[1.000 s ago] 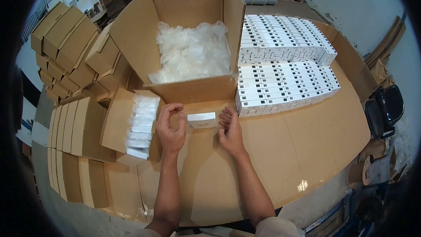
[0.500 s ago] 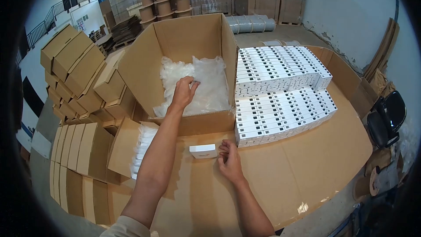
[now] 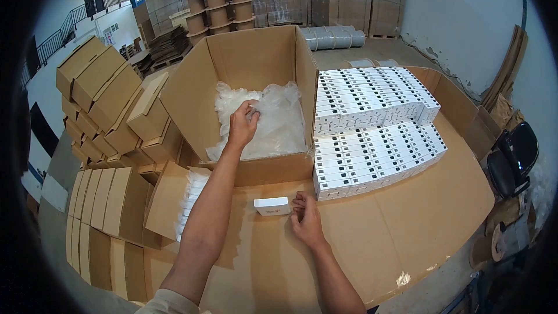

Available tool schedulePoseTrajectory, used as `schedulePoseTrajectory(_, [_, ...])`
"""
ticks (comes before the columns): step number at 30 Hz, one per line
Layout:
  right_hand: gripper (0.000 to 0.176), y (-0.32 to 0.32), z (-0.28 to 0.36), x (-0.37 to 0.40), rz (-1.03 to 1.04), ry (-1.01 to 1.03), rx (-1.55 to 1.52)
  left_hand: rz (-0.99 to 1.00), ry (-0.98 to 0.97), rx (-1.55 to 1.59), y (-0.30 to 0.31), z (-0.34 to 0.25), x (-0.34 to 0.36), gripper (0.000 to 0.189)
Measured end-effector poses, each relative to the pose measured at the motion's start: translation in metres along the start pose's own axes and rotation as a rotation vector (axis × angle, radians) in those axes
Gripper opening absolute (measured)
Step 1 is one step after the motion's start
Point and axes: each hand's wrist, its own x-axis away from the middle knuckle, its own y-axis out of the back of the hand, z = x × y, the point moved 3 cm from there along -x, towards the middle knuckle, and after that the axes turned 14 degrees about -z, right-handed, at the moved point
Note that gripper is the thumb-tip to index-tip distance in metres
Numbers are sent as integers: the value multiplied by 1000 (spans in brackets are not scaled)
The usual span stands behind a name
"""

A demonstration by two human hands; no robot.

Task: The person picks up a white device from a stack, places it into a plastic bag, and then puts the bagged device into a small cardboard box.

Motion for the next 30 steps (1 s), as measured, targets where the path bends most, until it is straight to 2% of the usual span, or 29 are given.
schedulePoseTrajectory(2, [52,0,2,0,5,-6,2,-14,-86,-62,-6,12,-1,27])
schedulePoseTrajectory(5, [51,0,3,-1,5,7,8,11,-121,-16,-13,20,2,21])
schedulePoseTrajectory(8, [51,0,3,0,9,8,22,83,43,-3,-8,5,2,17])
schedulePoseTrajectory(11, [51,0,5,0,10,15,38,-55,66,-116,7,-13,-4,20])
schedulePoseTrajectory(14, [51,0,6,-1,7,22,40,-152,-163,-86,6,-5,-4,20])
schedulePoseTrajectory(17, [51,0,5,1,8,29,36,-169,-60,94,-3,8,-4,17])
schedulePoseTrajectory(19, [52,0,4,0,8,32,37,-177,-34,104,-2,3,-5,17])
schedulePoseTrajectory(23, [53,-1,3,1,4,33,44,-198,-28,73,2,0,-4,23])
schedulePoseTrajectory(26, [53,-1,4,1,2,26,49,-95,60,-23,6,-11,-5,32])
schedulePoseTrajectory(30, [53,0,5,1,7,28,56,-186,-19,-82,6,-11,-6,42])
